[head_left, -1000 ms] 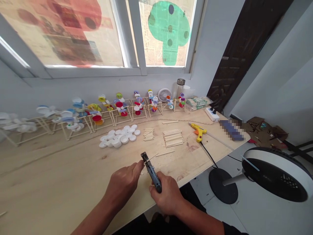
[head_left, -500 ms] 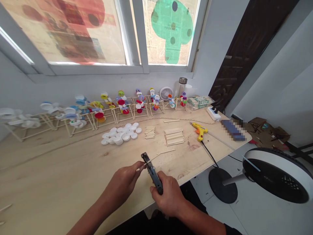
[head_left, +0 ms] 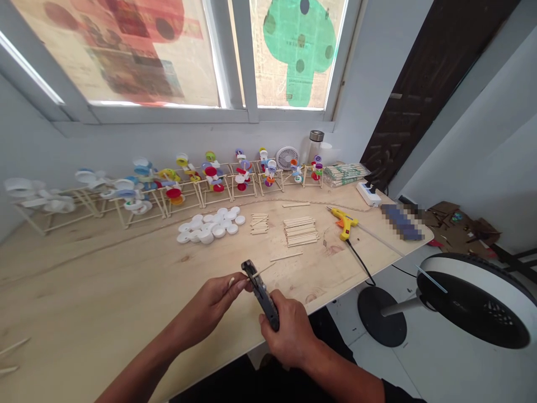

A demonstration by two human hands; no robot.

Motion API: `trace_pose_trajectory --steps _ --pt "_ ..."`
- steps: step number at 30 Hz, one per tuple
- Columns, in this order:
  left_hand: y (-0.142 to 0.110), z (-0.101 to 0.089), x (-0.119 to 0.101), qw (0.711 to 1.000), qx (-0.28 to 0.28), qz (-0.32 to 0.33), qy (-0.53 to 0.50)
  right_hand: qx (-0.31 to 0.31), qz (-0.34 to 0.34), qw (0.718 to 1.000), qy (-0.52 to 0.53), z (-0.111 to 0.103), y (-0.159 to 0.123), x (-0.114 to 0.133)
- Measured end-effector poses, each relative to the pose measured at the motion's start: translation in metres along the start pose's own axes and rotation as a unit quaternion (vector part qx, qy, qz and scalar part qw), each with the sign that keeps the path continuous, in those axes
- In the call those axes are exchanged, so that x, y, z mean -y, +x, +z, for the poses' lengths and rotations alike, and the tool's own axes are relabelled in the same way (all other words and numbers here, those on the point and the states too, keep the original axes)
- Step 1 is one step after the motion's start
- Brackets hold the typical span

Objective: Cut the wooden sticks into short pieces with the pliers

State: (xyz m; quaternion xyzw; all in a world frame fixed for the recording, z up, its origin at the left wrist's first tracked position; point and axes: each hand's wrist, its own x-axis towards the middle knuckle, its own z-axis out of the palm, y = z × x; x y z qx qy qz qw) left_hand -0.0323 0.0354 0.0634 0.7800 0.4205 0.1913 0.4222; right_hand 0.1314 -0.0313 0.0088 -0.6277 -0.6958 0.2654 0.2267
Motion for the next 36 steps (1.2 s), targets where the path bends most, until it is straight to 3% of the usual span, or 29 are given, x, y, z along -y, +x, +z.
trace_pose_trajectory --steps 10,21,36 --pt "0.005 0.001 0.006 0.999 -0.004 0.031 0.042 -0.017 -0.009 1.0 -0.016 0.003 0.002 -0.003" --pt "-0.008 0.013 0.006 0.972 -0.099 0.04 0.211 -0.02 -0.027 0.999 0.022 0.005 0.001 -0.005" --pt "-0.009 0.021 0.02 0.935 -0.164 0.112 0.294 -0.012 -0.028 0.999 -0.027 0.007 -0.001 -0.004"
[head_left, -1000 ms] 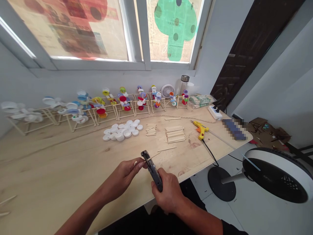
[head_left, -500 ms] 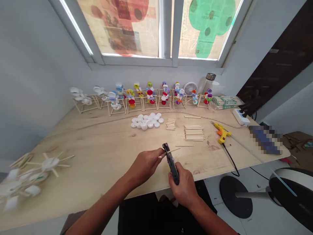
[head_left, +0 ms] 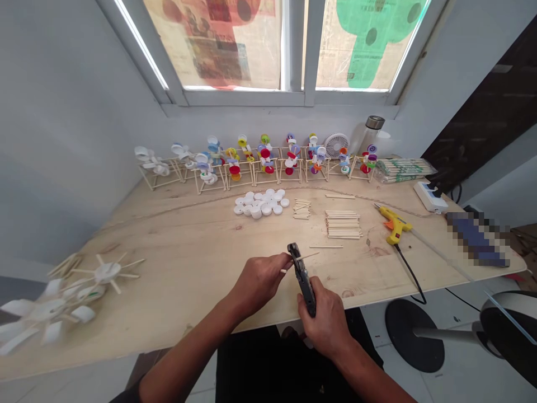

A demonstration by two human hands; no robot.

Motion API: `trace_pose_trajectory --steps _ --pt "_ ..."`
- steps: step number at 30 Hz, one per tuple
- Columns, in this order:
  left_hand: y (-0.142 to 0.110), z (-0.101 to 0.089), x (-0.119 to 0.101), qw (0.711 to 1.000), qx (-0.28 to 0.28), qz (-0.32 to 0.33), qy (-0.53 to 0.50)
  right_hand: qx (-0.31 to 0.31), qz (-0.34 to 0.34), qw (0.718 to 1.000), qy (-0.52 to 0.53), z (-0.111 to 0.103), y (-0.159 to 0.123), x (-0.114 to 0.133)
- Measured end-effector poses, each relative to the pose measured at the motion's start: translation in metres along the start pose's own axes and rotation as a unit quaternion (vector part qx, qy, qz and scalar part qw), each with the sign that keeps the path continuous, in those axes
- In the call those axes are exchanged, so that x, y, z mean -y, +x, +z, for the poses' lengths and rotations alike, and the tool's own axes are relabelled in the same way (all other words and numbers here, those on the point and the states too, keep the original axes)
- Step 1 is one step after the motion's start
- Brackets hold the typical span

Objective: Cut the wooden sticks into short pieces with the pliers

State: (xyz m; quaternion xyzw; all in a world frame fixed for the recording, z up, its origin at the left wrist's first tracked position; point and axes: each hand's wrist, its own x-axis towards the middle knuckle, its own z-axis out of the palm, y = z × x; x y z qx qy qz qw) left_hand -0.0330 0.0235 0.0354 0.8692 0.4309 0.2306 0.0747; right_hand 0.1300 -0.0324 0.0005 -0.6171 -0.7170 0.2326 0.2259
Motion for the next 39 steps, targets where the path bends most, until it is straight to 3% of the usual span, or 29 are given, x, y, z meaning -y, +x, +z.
trace_pose_trajectory --steps 6,16,39 --pt "0.0 0.008 0.006 0.999 -0.021 0.024 0.037 0.012 0.015 1.0 0.007 0.0 0.001 0.002" --pt "0.012 0.01 0.007 0.996 -0.022 0.01 0.089 0.075 0.045 0.991 0.098 -0.014 0.016 0.004" --pt "0.018 0.016 0.021 0.998 -0.005 0.031 0.047 0.04 0.055 0.995 0.069 0.003 0.016 -0.001"
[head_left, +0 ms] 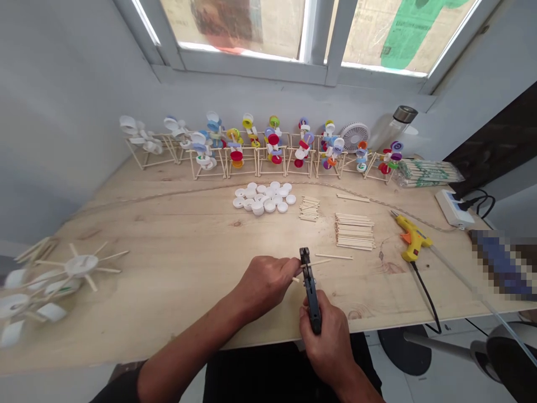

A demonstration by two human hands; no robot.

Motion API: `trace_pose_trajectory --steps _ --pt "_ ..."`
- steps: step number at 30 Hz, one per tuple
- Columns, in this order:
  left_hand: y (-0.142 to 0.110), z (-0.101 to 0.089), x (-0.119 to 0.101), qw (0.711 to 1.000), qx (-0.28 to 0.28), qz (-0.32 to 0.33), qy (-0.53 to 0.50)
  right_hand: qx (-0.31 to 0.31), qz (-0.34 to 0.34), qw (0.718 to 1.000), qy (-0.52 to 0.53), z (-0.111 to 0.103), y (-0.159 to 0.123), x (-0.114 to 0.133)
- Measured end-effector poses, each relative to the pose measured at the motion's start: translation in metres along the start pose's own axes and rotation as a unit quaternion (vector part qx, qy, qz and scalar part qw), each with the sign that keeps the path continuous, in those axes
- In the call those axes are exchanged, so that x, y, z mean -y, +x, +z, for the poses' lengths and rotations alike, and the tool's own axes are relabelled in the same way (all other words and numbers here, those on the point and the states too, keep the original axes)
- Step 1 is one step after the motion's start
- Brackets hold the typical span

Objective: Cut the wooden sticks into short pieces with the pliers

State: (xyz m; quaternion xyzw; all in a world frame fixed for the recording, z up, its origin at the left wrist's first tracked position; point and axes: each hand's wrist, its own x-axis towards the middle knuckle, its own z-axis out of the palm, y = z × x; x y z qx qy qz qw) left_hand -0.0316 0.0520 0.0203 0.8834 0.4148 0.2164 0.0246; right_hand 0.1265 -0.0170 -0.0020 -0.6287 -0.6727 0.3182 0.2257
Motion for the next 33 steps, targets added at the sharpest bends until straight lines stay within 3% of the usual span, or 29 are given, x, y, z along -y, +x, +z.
trace_pose_trajectory --steps 14,22,29,33 --pt "-0.02 -0.006 -0.019 0.995 -0.029 -0.052 0.079 -0.003 -0.048 0.998 -0.049 -0.001 -0.004 0.001" --pt "-0.026 -0.016 -0.026 0.993 0.012 -0.085 -0.078 -0.019 -0.089 0.996 -0.01 -0.009 -0.02 0.007" --pt "-0.022 -0.038 -0.032 0.974 0.074 -0.1 -0.189 -0.075 -0.113 0.99 -0.041 0.008 -0.018 -0.013" --pt "-0.015 -0.049 -0.033 0.968 0.077 -0.086 -0.222 -0.1 -0.121 0.987 -0.029 0.009 -0.014 -0.014"
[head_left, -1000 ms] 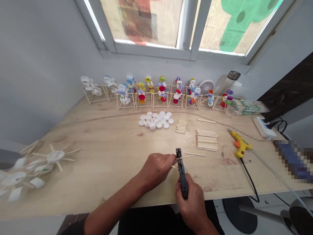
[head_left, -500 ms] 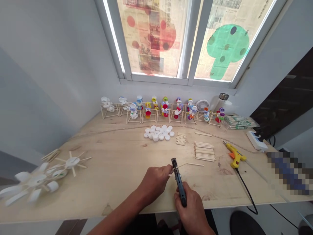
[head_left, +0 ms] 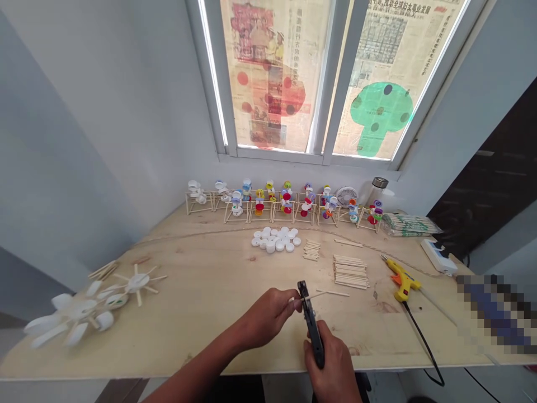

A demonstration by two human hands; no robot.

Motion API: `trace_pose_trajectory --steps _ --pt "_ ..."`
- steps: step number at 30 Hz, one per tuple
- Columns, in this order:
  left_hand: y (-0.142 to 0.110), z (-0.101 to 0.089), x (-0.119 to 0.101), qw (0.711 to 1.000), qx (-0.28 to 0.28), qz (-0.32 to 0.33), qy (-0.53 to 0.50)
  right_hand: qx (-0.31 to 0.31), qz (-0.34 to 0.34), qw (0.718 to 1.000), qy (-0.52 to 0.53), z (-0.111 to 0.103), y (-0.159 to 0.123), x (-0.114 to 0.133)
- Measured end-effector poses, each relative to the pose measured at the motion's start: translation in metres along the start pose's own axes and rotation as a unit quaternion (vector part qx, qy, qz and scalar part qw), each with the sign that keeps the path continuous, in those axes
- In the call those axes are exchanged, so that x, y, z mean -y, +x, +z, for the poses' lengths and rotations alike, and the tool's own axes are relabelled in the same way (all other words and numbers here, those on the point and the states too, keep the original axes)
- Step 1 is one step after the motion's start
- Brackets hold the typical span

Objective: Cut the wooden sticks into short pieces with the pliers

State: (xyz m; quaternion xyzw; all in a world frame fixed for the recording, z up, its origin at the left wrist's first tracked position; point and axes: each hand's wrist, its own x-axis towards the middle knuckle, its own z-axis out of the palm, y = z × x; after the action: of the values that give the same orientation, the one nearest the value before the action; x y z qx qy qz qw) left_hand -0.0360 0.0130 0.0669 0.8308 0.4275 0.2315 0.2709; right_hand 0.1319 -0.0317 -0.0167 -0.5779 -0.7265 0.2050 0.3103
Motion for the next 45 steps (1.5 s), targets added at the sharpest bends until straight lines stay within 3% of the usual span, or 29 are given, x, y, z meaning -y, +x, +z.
trace_pose_trajectory --steps 4,9,19,26,31,36,45 --pt "0.008 -0.003 -0.002 1.0 -0.01 0.007 0.026 -0.02 0.005 1.0 0.009 -0.011 0.006 0.009" --pt "0.014 0.001 0.003 0.995 -0.015 -0.006 0.1 0.021 0.006 1.0 0.009 -0.019 0.011 0.012" --pt "0.018 0.006 0.013 0.98 -0.004 0.004 0.198 -0.018 0.016 1.0 0.01 0.01 0.012 -0.011" --pt "0.021 0.011 0.023 0.977 -0.017 0.027 0.209 0.009 0.03 0.999 0.022 0.01 0.013 -0.01" --pt "0.021 0.013 0.028 0.979 -0.011 0.022 0.204 0.064 0.054 0.996 0.029 -0.003 0.015 0.003" --pt "0.02 0.014 0.03 0.98 -0.014 0.019 0.198 0.081 0.09 0.992 0.031 -0.013 0.018 0.015" --pt "0.023 0.017 0.038 0.983 -0.012 0.03 0.18 0.107 0.119 0.986 0.039 -0.013 0.023 0.014"
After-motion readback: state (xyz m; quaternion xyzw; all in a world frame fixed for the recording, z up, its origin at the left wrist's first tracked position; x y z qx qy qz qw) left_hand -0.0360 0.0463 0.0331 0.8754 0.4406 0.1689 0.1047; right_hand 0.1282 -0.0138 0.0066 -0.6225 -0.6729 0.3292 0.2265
